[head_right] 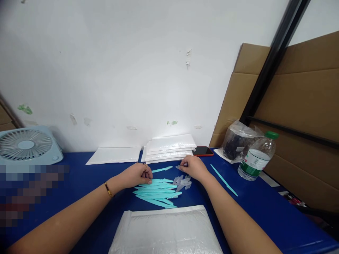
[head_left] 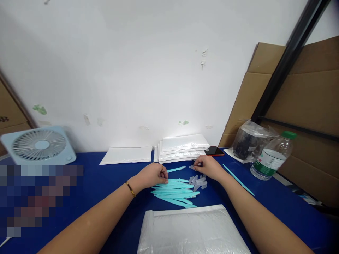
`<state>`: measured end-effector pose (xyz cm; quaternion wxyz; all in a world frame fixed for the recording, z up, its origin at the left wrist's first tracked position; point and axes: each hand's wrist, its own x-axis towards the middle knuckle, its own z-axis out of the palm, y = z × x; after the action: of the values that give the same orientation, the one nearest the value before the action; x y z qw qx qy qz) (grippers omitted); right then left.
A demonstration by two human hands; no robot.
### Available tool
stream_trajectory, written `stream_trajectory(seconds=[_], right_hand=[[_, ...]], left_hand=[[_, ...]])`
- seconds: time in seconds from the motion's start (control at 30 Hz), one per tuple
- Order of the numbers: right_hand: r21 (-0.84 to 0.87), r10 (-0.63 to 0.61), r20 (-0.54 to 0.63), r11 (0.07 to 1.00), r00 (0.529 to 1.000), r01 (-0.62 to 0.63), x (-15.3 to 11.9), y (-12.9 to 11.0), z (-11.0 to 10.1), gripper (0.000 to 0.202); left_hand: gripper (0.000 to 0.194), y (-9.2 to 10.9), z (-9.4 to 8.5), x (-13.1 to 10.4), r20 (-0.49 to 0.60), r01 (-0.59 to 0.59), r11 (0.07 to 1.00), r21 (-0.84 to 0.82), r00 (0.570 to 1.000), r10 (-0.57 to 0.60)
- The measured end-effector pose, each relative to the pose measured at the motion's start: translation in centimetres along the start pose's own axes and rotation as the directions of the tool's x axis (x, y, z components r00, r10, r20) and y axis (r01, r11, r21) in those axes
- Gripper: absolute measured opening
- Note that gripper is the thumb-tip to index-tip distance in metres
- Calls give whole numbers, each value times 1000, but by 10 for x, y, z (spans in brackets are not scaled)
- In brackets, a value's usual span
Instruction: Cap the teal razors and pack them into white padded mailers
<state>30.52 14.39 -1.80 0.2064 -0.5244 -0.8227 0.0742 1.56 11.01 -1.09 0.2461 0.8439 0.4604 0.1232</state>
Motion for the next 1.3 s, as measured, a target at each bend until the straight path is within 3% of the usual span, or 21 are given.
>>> stream_trajectory(seconds=[0.17,0.33,0.53,0.97,1.13,1.2,1.3], right_hand=[[-49,-26,34,998,999,28,2,-6,9,11],[213,-76,141,976,987,45,-1,-8,8,18],[379,-107,202,925,974,23,-1,-13,14,23],[352,-147,129,931,981,93,4,-30,29,19],[297,-184,85,943,979,151,1,-32,12,18],[313,-238,153,932,959,182,-2,-30,1,18],[320,-330,258,916,908,241,-7,-29,-9,18]], left_hand=[[11,-2,4,1,-98,80,994,77,993,-72],[12,-2,8,1,-237,96,985,146,970,-59],[11,-2,13,2,-275,37,983,177,961,13],[11,0,15,5,-278,39,981,190,960,16],[14,2,10,3,-349,5,981,192,935,63],[17,2,6,2,-284,-47,987,152,955,89],[21,4,2,-1,-76,-108,991,82,990,115]])
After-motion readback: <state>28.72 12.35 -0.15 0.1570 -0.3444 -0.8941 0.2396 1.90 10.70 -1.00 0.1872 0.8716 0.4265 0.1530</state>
